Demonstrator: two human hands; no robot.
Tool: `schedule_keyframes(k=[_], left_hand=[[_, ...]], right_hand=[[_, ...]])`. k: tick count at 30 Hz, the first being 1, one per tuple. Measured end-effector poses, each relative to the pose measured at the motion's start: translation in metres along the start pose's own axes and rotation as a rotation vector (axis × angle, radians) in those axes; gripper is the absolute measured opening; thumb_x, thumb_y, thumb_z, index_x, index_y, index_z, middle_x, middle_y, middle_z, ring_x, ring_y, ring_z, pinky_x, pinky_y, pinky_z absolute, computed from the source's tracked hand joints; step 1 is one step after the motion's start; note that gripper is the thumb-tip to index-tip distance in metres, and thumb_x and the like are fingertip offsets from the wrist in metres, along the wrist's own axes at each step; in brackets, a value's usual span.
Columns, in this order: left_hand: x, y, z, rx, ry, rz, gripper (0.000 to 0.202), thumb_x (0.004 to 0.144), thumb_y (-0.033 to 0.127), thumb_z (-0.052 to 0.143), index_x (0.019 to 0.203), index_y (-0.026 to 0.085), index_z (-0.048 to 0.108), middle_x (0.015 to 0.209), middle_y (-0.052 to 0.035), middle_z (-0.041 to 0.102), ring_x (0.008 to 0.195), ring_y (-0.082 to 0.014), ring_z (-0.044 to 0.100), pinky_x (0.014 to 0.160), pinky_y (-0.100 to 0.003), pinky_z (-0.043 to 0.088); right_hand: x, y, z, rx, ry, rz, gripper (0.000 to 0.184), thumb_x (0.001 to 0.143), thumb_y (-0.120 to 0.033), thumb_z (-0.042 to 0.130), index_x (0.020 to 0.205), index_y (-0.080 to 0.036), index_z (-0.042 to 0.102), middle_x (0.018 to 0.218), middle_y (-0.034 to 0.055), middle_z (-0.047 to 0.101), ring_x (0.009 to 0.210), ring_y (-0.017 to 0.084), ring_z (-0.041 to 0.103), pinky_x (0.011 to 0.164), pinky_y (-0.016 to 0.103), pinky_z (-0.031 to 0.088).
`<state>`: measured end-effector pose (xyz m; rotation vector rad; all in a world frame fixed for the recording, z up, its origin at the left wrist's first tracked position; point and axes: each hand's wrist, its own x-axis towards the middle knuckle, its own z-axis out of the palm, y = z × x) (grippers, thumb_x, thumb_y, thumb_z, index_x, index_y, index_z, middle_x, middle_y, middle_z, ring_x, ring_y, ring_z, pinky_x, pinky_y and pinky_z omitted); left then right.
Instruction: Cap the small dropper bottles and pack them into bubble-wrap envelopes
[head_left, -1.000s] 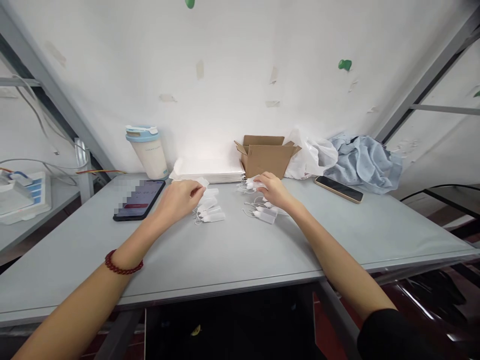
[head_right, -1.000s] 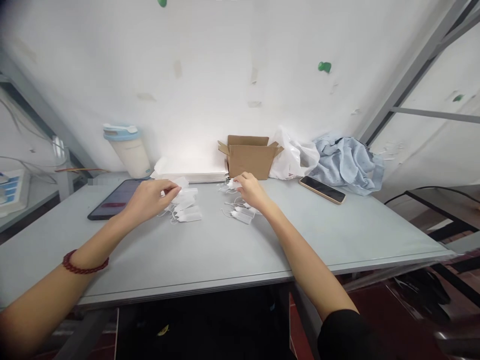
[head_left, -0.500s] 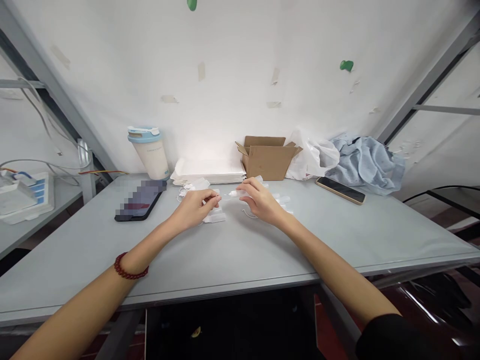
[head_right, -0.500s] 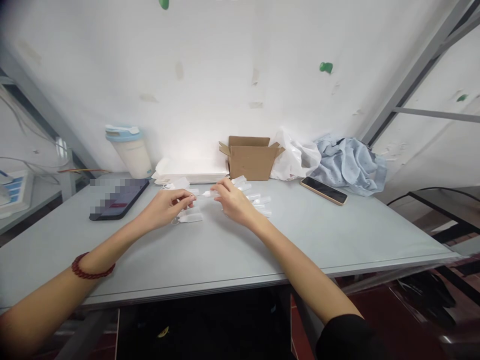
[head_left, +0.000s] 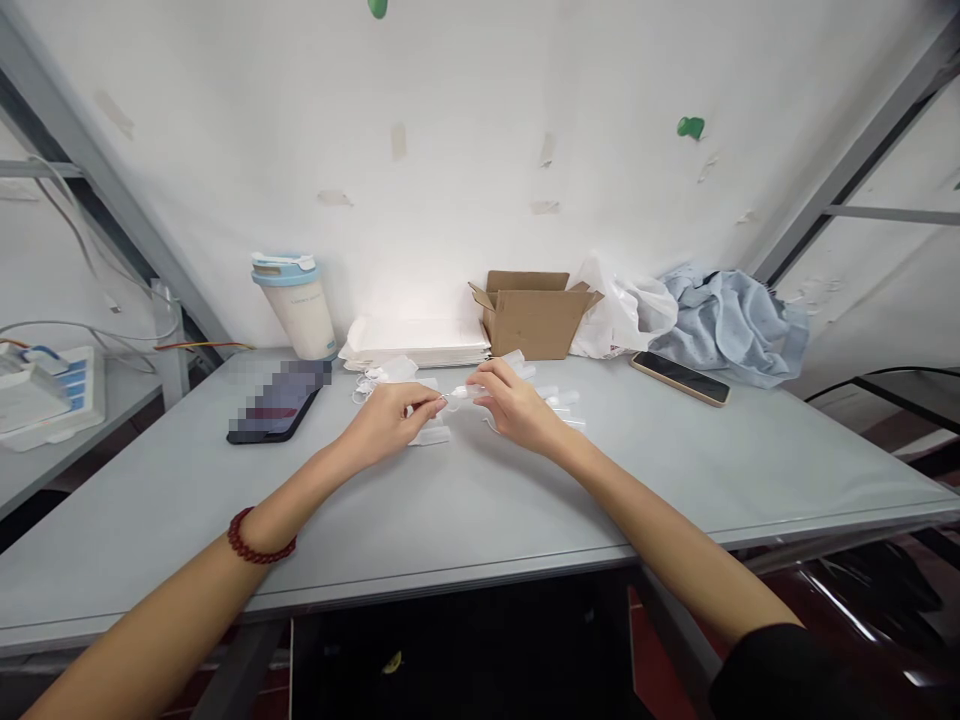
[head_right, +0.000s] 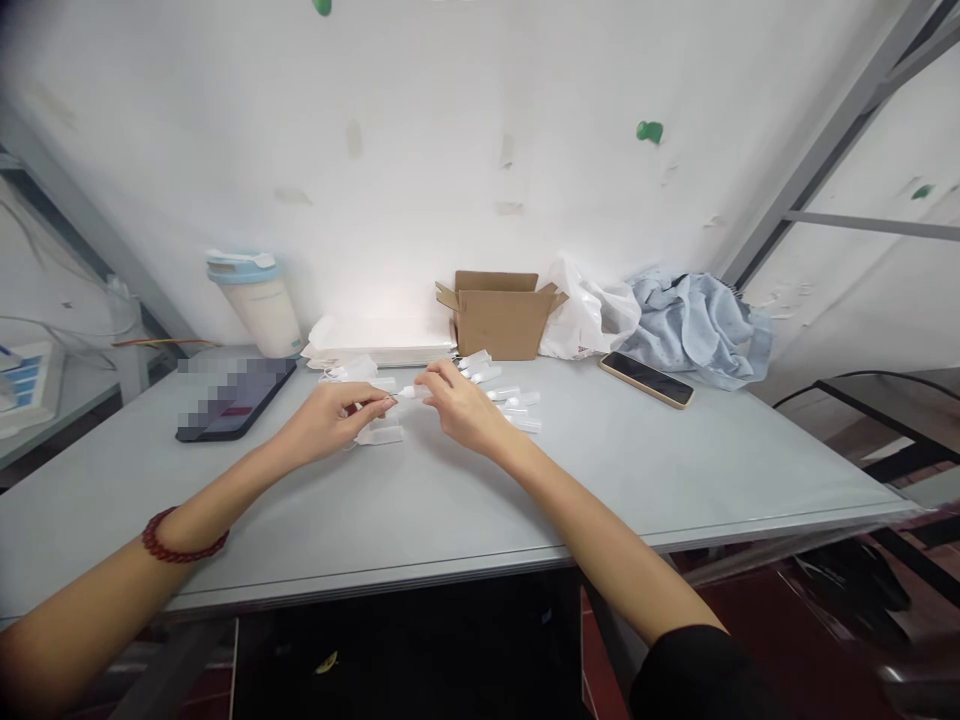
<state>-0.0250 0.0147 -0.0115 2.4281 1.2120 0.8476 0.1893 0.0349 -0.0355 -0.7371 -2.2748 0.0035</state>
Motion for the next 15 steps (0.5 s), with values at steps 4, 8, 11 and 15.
schedule_keyframes(k=[4, 8, 11, 15], left_hand=[[-0.0004, 0.0003, 0.0003, 0.001, -0.002, 0.008, 0.029, 0.087, 0.029, 0.044, 0.074, 0.016, 0.067, 0.066, -0.0009, 0.063, 0.059, -0.0123, 0.049, 0.055, -0.024, 0.036], [-0.0008, 0.0000, 0.0005, 0.013, 0.000, 0.014, 0.029, 0.087, 0.029, 0.044, 0.075, 0.016, 0.068, 0.068, -0.0015, 0.064, 0.060, -0.0128, 0.050, 0.056, -0.025, 0.036], [-0.0005, -0.0002, 0.0006, 0.014, 0.004, 0.012, 0.030, 0.087, 0.029, 0.044, 0.075, 0.016, 0.067, 0.068, -0.0014, 0.065, 0.060, -0.0129, 0.051, 0.056, -0.025, 0.036], [-0.0001, 0.0000, 0.0004, 0.013, 0.005, 0.013, 0.030, 0.087, 0.030, 0.044, 0.074, 0.016, 0.067, 0.066, -0.0008, 0.063, 0.059, -0.0124, 0.049, 0.056, -0.024, 0.036]], right_hand=[[0.0002, 0.0008, 0.0003, 0.005, -0.012, -0.016, 0.025, 0.087, -0.007, 0.039, 0.107, -0.020, 0.048, 0.102, 0.0098, 0.051, 0.089, 0.018, 0.054, 0.074, 0.034, 0.050], [0.0003, 0.0012, 0.0007, 0.013, -0.040, -0.022, 0.026, 0.087, -0.006, 0.037, 0.107, -0.018, 0.048, 0.102, 0.0111, 0.053, 0.092, 0.019, 0.055, 0.076, 0.035, 0.050], [0.0003, 0.0014, 0.0005, 0.011, -0.040, 0.000, 0.026, 0.088, -0.008, 0.037, 0.109, -0.019, 0.048, 0.102, 0.0109, 0.054, 0.090, 0.019, 0.055, 0.075, 0.035, 0.050], [0.0003, 0.0017, 0.0005, 0.008, -0.036, 0.004, 0.026, 0.088, -0.008, 0.037, 0.109, -0.020, 0.048, 0.101, 0.0103, 0.054, 0.089, 0.019, 0.055, 0.075, 0.034, 0.050]])
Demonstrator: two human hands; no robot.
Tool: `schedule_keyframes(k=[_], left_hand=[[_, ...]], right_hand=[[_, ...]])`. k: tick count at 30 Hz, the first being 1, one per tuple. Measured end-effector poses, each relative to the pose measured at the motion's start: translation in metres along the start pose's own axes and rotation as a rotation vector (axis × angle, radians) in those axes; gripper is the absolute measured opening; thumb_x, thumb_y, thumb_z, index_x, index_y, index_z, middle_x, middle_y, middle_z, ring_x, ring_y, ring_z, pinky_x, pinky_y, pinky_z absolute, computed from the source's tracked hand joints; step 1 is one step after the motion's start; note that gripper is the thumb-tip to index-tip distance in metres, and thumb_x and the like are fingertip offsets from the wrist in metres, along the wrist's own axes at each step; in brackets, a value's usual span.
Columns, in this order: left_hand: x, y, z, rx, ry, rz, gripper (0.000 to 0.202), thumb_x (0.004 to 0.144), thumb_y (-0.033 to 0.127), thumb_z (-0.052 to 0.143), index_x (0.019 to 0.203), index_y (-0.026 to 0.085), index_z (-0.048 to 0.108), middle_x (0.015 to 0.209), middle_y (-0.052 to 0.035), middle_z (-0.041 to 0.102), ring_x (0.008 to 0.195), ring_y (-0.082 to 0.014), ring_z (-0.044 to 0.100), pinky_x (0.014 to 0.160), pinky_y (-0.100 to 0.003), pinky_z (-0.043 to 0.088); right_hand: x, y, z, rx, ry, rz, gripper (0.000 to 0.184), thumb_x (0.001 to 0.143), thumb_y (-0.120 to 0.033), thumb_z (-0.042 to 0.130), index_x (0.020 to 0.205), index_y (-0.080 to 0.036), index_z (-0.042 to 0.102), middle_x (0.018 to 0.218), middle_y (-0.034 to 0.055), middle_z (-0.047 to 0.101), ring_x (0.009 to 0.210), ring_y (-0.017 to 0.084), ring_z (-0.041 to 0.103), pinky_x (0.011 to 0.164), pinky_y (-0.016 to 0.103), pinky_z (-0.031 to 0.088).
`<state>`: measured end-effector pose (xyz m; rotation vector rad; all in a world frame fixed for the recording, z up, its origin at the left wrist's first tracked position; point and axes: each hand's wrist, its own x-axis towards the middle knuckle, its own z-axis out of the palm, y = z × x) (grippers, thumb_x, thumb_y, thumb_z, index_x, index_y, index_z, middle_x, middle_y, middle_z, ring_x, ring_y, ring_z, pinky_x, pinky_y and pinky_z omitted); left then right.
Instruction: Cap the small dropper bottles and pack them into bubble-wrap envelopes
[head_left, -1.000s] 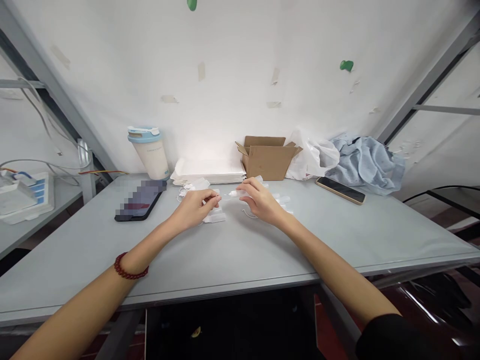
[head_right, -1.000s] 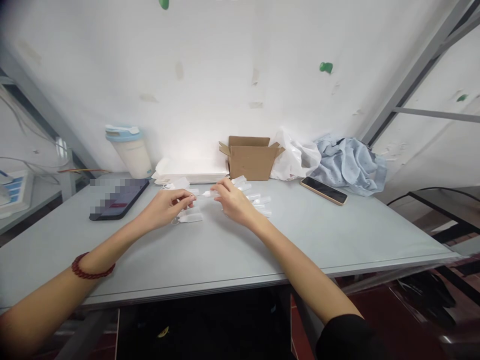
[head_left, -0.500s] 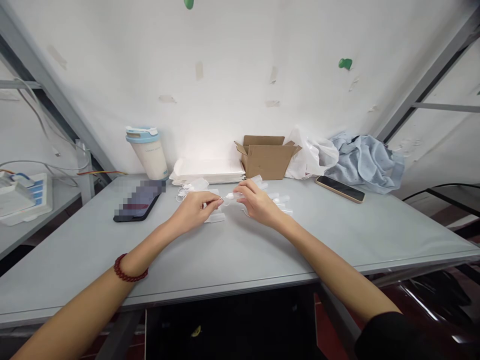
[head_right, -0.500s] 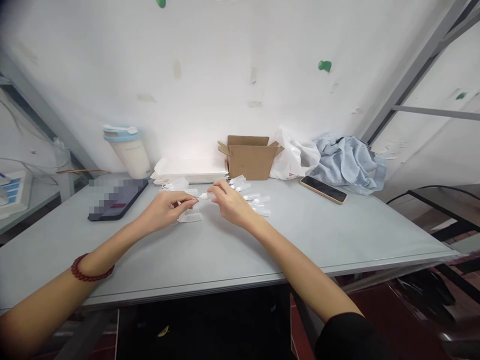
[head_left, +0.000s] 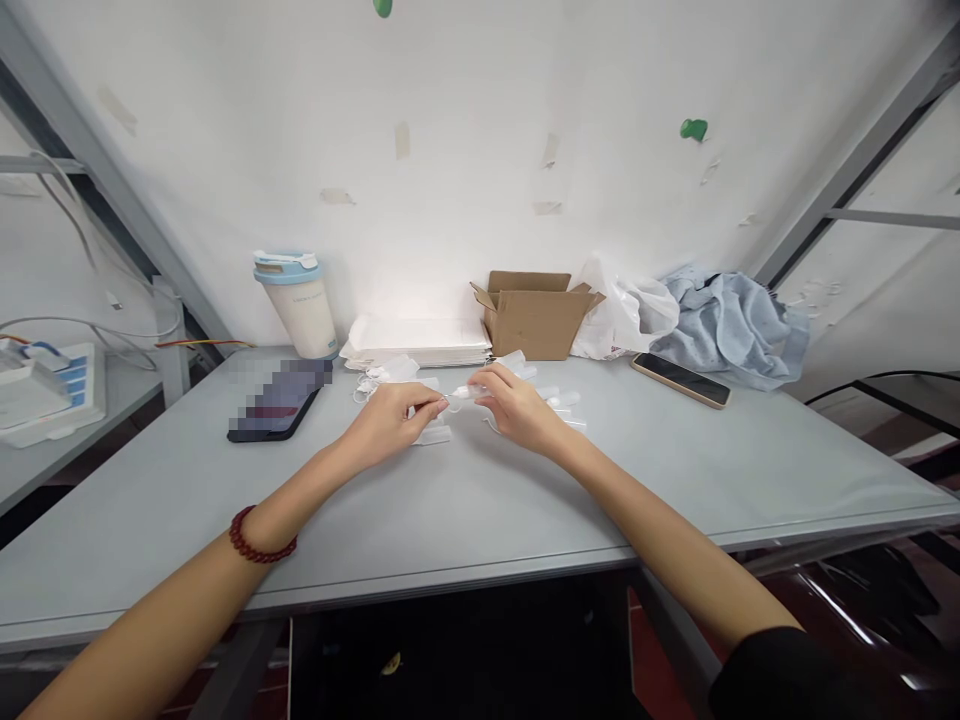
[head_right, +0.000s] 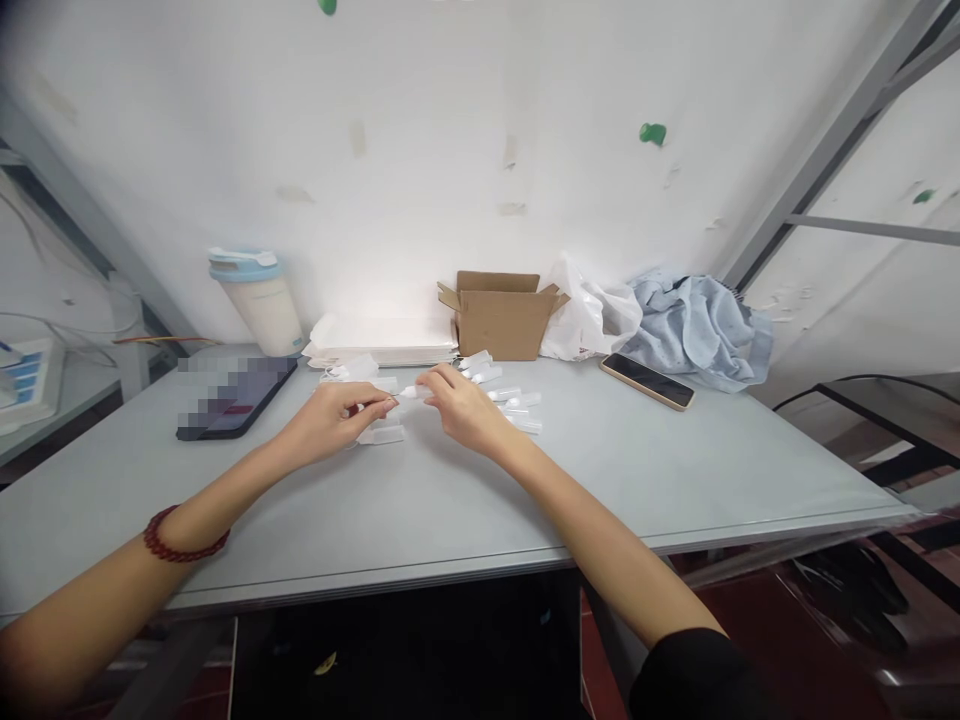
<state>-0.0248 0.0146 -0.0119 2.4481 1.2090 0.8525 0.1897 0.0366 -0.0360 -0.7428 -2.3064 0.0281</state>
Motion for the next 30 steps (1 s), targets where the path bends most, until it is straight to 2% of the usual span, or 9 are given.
schedule_keyframes(k=[30], left_hand=[[-0.0009, -0.0005, -0.0003, 0.016, -0.004, -0.004, 0.029, 0.087, 0.028, 0.044, 0.073, 0.017, 0.066, 0.066, -0.0007, 0.063, 0.059, -0.0129, 0.049, 0.056, -0.025, 0.035]], right_hand=[[-0.0005, -0.0006, 0.0013, 0.002, -0.021, 0.000, 0.024, 0.088, -0.007, 0.038, 0.106, -0.019, 0.048, 0.100, 0.0097, 0.054, 0.090, 0.019, 0.055, 0.075, 0.032, 0.049]])
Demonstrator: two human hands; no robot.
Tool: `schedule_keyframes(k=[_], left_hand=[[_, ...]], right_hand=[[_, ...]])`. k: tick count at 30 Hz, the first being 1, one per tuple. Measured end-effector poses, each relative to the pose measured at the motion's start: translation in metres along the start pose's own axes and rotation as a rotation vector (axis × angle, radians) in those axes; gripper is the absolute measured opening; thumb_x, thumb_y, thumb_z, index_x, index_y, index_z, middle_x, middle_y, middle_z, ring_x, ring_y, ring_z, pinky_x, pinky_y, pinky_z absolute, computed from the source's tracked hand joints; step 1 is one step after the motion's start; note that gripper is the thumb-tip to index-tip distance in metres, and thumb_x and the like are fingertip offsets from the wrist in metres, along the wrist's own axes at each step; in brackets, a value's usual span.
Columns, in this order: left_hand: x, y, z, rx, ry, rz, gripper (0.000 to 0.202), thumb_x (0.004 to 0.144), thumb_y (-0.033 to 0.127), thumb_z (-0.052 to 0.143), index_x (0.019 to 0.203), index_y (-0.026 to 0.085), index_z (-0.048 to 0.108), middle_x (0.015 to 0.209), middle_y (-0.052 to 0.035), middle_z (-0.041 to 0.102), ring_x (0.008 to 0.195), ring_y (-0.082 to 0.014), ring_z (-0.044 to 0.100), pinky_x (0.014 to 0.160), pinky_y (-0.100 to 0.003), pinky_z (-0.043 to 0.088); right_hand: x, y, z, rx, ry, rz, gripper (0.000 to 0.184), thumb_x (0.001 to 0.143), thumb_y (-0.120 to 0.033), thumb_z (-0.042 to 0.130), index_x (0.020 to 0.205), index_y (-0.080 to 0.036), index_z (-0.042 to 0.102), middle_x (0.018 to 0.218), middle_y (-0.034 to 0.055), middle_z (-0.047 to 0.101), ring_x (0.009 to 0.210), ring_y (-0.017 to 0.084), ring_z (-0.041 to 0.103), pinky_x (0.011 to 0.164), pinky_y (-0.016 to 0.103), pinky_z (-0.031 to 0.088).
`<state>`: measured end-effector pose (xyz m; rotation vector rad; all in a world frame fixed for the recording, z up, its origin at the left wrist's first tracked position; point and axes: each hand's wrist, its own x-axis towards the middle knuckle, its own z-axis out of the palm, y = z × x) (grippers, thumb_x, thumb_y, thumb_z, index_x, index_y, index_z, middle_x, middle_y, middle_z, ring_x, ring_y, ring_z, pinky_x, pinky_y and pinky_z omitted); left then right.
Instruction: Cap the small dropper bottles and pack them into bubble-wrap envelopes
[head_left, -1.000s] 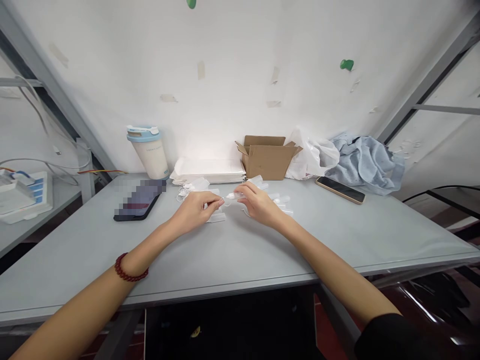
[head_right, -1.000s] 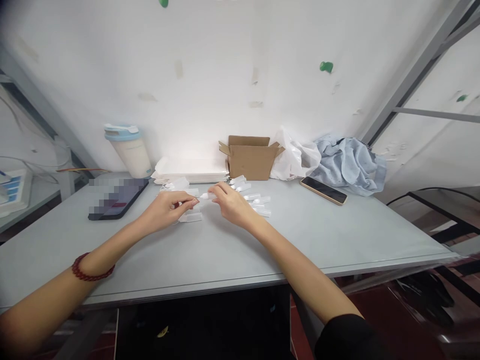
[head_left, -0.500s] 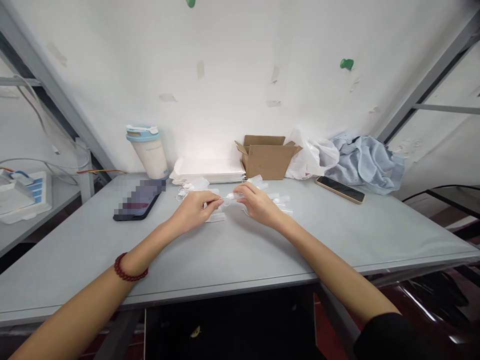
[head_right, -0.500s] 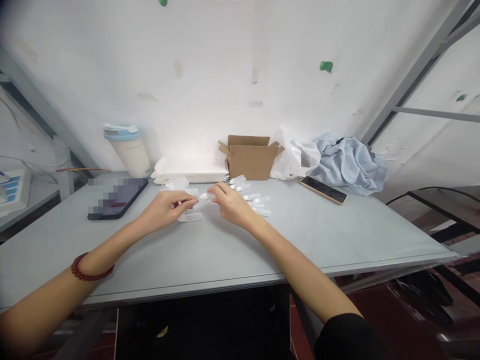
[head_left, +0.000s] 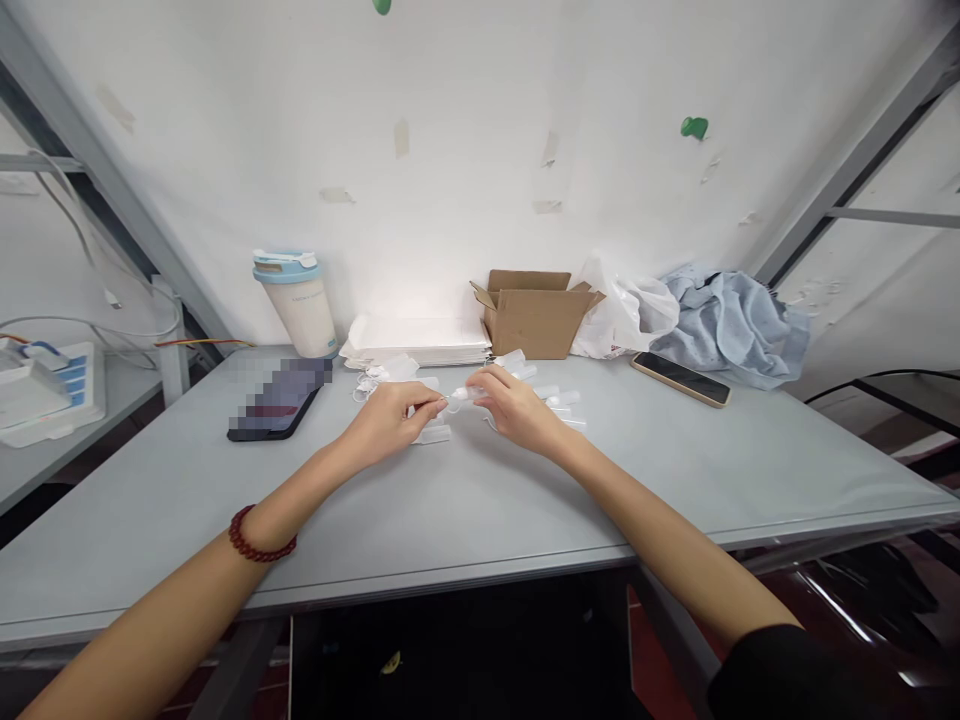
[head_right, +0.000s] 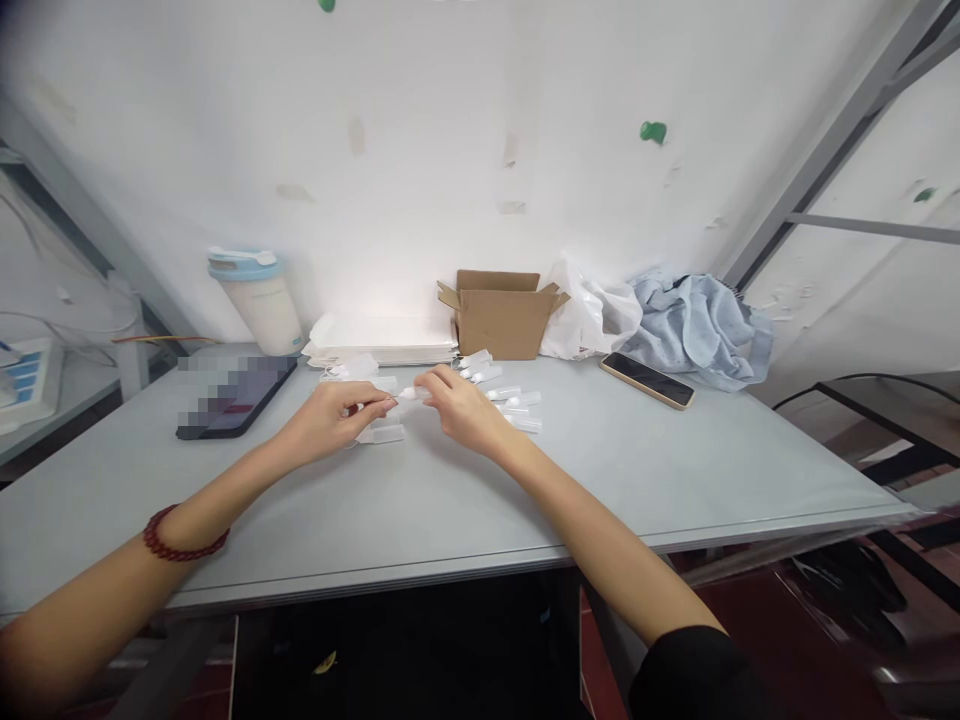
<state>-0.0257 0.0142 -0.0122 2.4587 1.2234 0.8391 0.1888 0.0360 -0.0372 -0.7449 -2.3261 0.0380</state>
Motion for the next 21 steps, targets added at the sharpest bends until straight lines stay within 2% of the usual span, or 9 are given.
schedule_keyframes(k=[9, 21], left_hand=[[0.000, 0.001, 0.001, 0.029, -0.017, 0.035, 0.028, 0.086, 0.025, 0.045, 0.065, 0.016, 0.061, 0.059, 0.0008, 0.056, 0.055, -0.0115, 0.046, 0.055, -0.024, 0.032], [-0.002, -0.002, 0.004, 0.101, -0.088, 0.069, 0.030, 0.086, 0.022, 0.044, 0.057, 0.016, 0.051, 0.056, 0.0013, 0.049, 0.054, -0.0114, 0.043, 0.055, -0.024, 0.029]], right_hand=[[-0.001, 0.002, 0.005, -0.050, 0.039, -0.083, 0.027, 0.084, -0.001, 0.037, 0.102, -0.016, 0.051, 0.094, 0.0094, 0.054, 0.083, 0.016, 0.052, 0.071, 0.029, 0.048], [-0.006, 0.000, 0.014, -0.270, -0.017, -0.111, 0.031, 0.081, 0.003, 0.037, 0.098, -0.016, 0.053, 0.094, 0.0091, 0.056, 0.083, 0.017, 0.049, 0.066, 0.026, 0.040]])
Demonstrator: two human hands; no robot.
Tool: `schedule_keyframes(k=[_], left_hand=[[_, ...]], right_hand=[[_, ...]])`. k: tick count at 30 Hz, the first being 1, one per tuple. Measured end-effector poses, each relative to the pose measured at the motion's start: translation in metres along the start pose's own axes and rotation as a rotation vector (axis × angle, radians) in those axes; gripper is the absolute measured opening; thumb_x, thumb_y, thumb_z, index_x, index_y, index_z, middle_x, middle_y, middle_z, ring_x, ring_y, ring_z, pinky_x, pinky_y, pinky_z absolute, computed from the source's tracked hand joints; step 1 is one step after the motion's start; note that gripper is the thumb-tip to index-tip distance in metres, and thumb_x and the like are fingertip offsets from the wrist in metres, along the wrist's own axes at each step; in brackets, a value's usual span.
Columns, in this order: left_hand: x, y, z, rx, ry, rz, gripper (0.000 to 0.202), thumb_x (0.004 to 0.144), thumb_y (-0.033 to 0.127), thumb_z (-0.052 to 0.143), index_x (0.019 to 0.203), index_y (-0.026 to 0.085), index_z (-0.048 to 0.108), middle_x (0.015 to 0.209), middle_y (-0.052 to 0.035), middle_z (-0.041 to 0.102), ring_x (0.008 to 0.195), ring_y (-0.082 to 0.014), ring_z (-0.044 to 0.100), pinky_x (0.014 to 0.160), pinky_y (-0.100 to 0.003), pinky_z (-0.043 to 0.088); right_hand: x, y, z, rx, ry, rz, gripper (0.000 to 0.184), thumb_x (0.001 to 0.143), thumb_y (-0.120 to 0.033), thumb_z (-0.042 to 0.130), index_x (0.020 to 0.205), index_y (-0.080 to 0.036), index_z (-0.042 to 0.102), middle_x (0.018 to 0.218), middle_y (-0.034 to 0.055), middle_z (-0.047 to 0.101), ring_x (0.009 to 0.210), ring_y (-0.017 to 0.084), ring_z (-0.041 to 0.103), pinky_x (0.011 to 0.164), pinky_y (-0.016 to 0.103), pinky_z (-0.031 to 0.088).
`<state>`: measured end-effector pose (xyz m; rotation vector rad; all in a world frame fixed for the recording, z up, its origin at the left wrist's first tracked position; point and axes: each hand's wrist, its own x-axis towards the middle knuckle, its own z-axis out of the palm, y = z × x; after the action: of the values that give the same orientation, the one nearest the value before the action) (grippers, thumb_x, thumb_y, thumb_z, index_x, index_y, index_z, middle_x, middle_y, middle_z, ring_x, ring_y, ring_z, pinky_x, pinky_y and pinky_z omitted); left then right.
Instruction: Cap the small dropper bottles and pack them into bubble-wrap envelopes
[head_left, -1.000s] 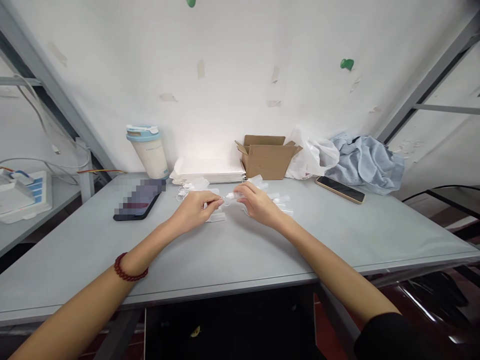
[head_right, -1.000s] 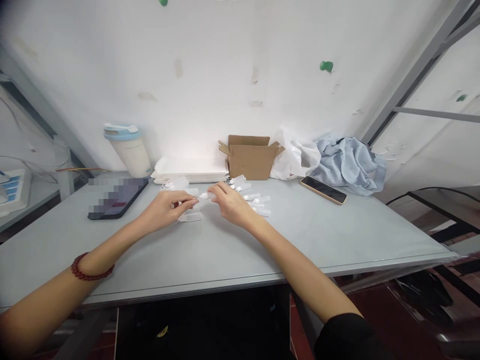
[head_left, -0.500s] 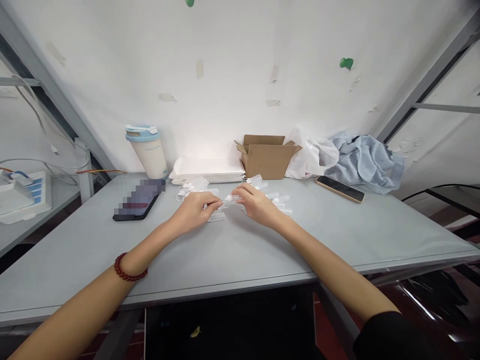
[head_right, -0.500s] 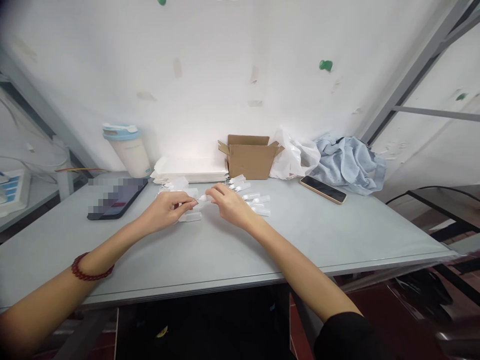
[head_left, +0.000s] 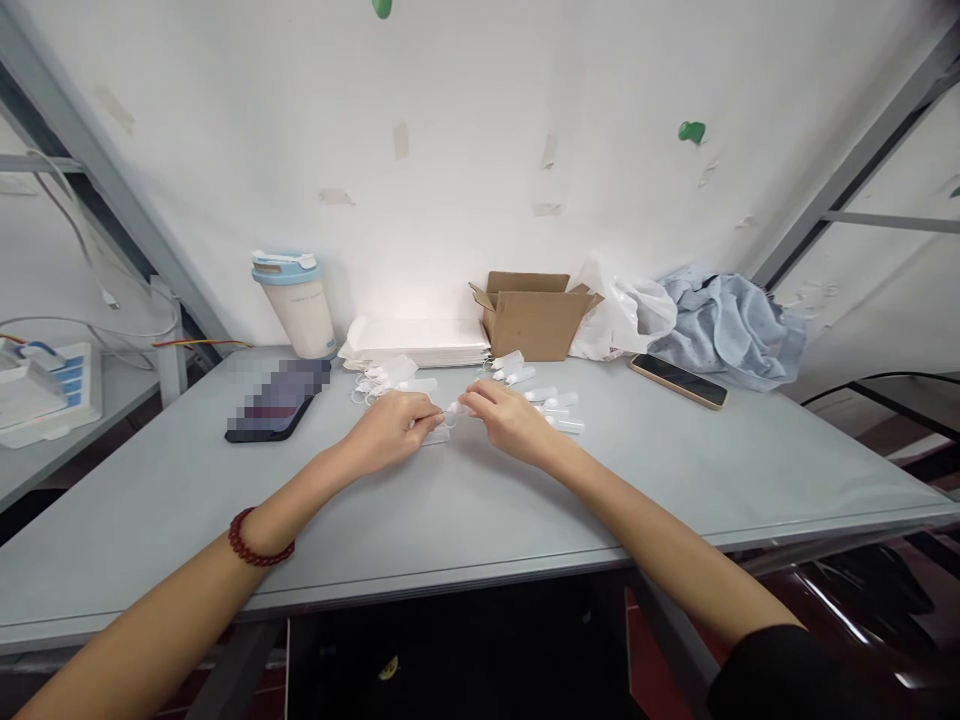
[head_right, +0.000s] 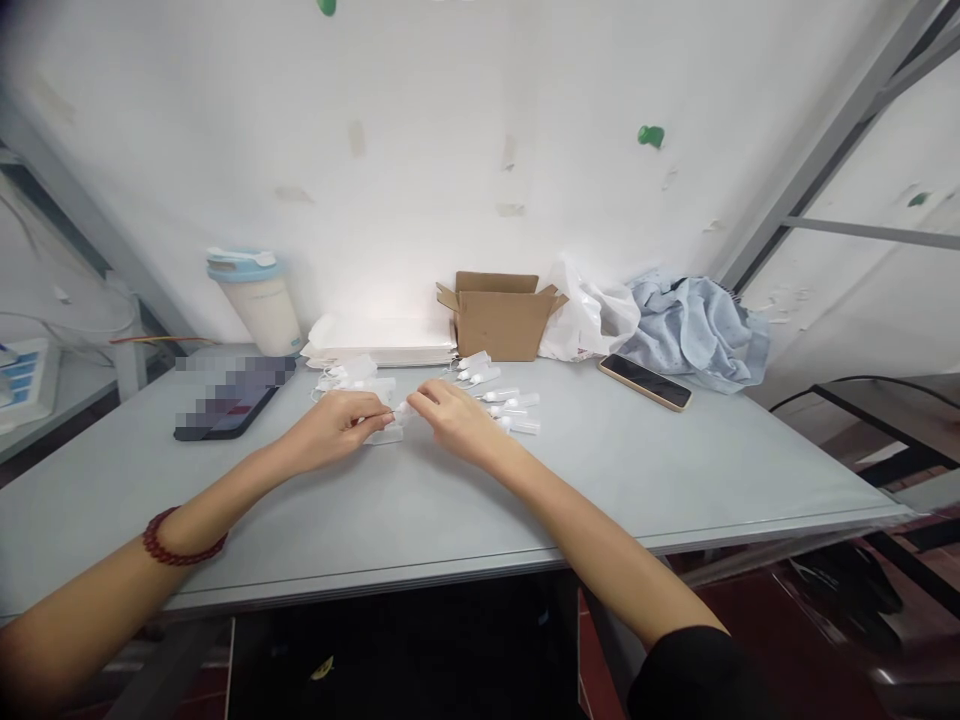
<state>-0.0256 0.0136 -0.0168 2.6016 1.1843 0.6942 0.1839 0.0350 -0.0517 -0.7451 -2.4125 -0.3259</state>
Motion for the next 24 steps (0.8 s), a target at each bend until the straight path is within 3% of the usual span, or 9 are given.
schedule_keyframes(k=[6, 16, 21, 24], left_hand=[[-0.001, 0.002, 0.002, -0.009, -0.028, -0.013, 0.032, 0.085, 0.022, 0.044, 0.054, 0.016, 0.044, 0.054, 0.0019, 0.046, 0.053, -0.0107, 0.040, 0.055, -0.025, 0.027], [-0.004, -0.001, 0.006, 0.001, -0.099, -0.031, 0.033, 0.085, 0.024, 0.043, 0.053, 0.017, 0.044, 0.055, 0.0007, 0.048, 0.053, -0.0112, 0.040, 0.056, -0.026, 0.028], [-0.003, -0.001, 0.007, -0.006, -0.094, -0.032, 0.032, 0.085, 0.024, 0.044, 0.054, 0.016, 0.047, 0.055, 0.0001, 0.051, 0.053, -0.0116, 0.043, 0.056, -0.026, 0.029], [-0.001, 0.002, 0.005, 0.023, -0.038, -0.003, 0.033, 0.085, 0.023, 0.044, 0.053, 0.016, 0.049, 0.053, 0.0006, 0.050, 0.052, -0.0112, 0.042, 0.054, -0.026, 0.029]], right_hand=[[-0.003, -0.006, 0.001, -0.092, -0.052, -0.005, 0.037, 0.072, 0.008, 0.037, 0.096, -0.016, 0.053, 0.096, 0.0096, 0.057, 0.087, 0.018, 0.050, 0.056, 0.023, 0.034], [-0.004, -0.014, 0.001, -0.216, -0.014, -0.094, 0.031, 0.076, 0.004, 0.038, 0.093, -0.016, 0.054, 0.091, 0.0085, 0.059, 0.081, 0.017, 0.049, 0.050, 0.023, 0.028], [-0.004, -0.014, 0.002, -0.201, -0.005, -0.103, 0.029, 0.081, 0.002, 0.036, 0.093, -0.016, 0.055, 0.089, 0.0092, 0.060, 0.081, 0.018, 0.050, 0.051, 0.024, 0.031], [-0.001, -0.010, 0.000, -0.094, -0.011, -0.033, 0.027, 0.082, 0.001, 0.037, 0.093, -0.017, 0.055, 0.092, 0.0092, 0.061, 0.083, 0.018, 0.052, 0.055, 0.024, 0.037]])
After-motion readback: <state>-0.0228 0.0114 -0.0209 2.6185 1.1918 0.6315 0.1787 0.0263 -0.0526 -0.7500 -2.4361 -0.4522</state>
